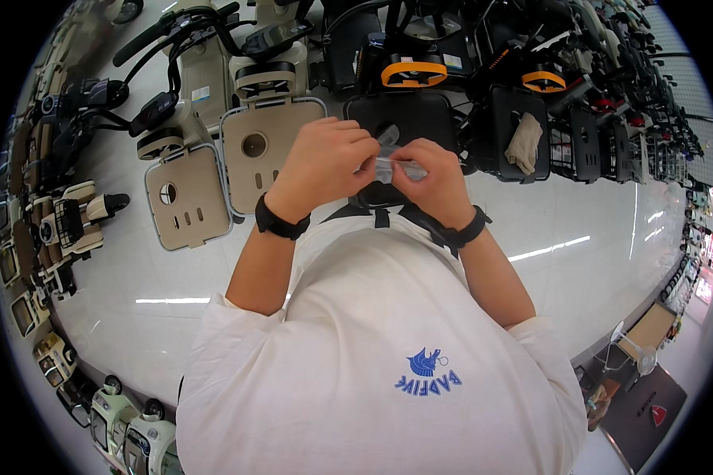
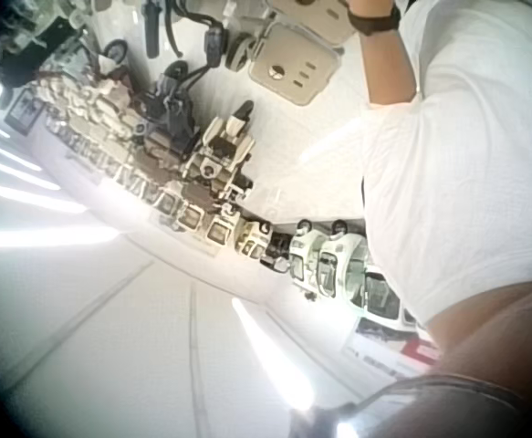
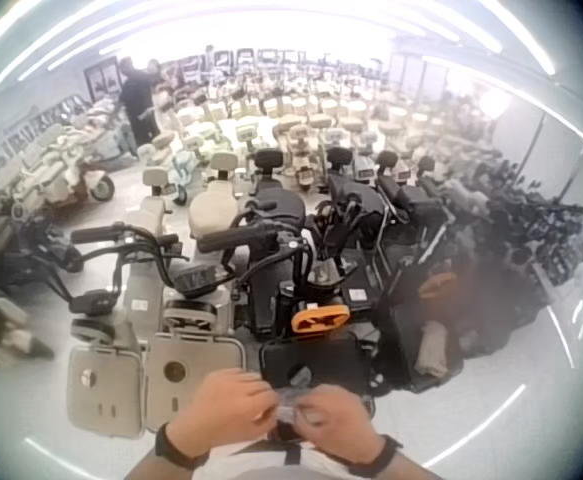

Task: The person opens a plastic bag and removes a cloth. They then use the cloth to wipe the seats of several electric scooters parked in rows.

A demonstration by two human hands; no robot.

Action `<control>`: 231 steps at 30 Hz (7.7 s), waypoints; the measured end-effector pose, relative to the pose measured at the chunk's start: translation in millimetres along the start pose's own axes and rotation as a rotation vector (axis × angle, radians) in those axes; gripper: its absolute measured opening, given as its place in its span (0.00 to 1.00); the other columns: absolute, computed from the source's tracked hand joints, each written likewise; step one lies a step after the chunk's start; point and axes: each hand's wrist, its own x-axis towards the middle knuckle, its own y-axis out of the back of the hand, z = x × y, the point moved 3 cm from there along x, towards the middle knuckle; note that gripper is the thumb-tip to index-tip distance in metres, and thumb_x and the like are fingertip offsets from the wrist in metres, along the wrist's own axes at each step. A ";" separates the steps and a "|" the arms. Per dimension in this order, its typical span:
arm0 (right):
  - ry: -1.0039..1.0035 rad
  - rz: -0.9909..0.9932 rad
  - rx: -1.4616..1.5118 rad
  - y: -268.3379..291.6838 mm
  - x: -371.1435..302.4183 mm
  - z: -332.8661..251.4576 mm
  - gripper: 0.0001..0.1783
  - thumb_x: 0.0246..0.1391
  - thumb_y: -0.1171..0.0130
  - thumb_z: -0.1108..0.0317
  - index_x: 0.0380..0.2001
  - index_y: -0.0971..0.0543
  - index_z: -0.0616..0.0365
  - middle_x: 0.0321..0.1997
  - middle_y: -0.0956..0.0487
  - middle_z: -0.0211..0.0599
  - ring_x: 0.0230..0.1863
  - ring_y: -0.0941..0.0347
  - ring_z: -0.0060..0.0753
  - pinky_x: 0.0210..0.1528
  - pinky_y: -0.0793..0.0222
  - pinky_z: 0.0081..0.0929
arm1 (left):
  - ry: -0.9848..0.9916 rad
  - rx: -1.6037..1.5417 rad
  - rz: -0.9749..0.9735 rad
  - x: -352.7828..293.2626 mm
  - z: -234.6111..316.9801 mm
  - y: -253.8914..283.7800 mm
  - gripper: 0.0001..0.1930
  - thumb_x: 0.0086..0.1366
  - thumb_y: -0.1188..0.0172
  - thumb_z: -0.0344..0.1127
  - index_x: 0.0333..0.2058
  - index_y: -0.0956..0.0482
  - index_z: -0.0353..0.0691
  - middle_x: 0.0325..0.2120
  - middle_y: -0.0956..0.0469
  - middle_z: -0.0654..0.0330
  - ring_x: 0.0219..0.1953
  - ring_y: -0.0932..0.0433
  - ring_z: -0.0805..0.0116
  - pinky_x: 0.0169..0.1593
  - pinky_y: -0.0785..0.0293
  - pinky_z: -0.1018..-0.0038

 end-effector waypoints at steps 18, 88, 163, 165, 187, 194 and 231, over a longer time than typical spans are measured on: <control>0.005 0.021 -0.058 -4.2 -2.1 -4.4 0.06 0.50 0.31 0.73 0.33 0.14 0.60 0.35 0.15 0.38 0.38 0.19 0.44 0.43 0.21 0.35 | 0.004 0.146 -0.079 -2.7 8.0 -8.9 0.03 0.55 0.31 0.31 0.28 0.17 0.44 0.25 0.19 0.66 0.33 0.20 0.63 0.39 0.25 0.67; 0.088 0.074 -0.228 -2.3 -9.5 1.9 0.06 0.48 0.32 0.75 0.32 0.13 0.57 0.33 0.15 0.33 0.37 0.19 0.38 0.42 0.23 0.34 | -0.020 0.147 -0.055 -5.9 3.8 -25.9 0.04 0.55 0.31 0.33 0.26 0.17 0.43 0.24 0.19 0.65 0.33 0.19 0.64 0.39 0.24 0.67; -0.157 0.268 -0.069 49.4 -17.5 26.5 0.06 0.55 0.24 0.70 0.36 0.09 0.55 0.33 0.11 0.34 0.33 0.19 0.35 0.38 0.25 0.28 | 0.122 0.040 0.070 -24.6 -43.1 10.3 0.05 0.62 0.30 0.35 0.34 0.16 0.42 0.28 0.17 0.60 0.32 0.19 0.55 0.37 0.23 0.62; -0.166 0.268 -0.065 52.0 -19.3 28.9 0.05 0.55 0.24 0.70 0.36 0.09 0.55 0.34 0.10 0.34 0.34 0.19 0.35 0.38 0.24 0.28 | 0.160 -0.003 0.057 -28.6 -47.8 12.9 0.06 0.64 0.30 0.36 0.36 0.15 0.42 0.29 0.16 0.59 0.33 0.18 0.53 0.38 0.23 0.61; 0.141 -0.030 -0.369 30.9 -15.1 6.2 0.17 0.53 0.25 0.68 0.46 0.13 0.55 0.47 0.13 0.34 0.51 0.20 0.39 0.53 0.27 0.34 | -0.031 0.108 -0.143 -22.0 -11.6 -17.8 0.02 0.58 0.32 0.31 0.29 0.17 0.43 0.24 0.18 0.60 0.29 0.19 0.55 0.35 0.24 0.63; 0.121 -0.011 -0.250 5.4 -17.0 8.4 0.06 0.54 0.27 0.72 0.36 0.12 0.55 0.34 0.13 0.33 0.37 0.18 0.38 0.43 0.24 0.34 | 0.051 -0.027 -0.055 -20.8 -16.4 -8.4 0.02 0.62 0.31 0.34 0.31 0.15 0.44 0.26 0.17 0.60 0.31 0.18 0.56 0.35 0.24 0.63; -0.569 0.520 0.380 63.3 -19.0 114.1 0.14 0.76 0.43 0.59 0.44 0.19 0.60 0.25 0.26 0.21 0.22 0.33 0.13 0.23 0.38 0.18 | 0.794 -1.600 -0.054 -82.6 -65.0 -99.6 0.35 0.68 0.40 0.19 0.73 0.33 0.41 0.57 0.20 0.57 0.56 0.19 0.69 0.59 0.23 0.73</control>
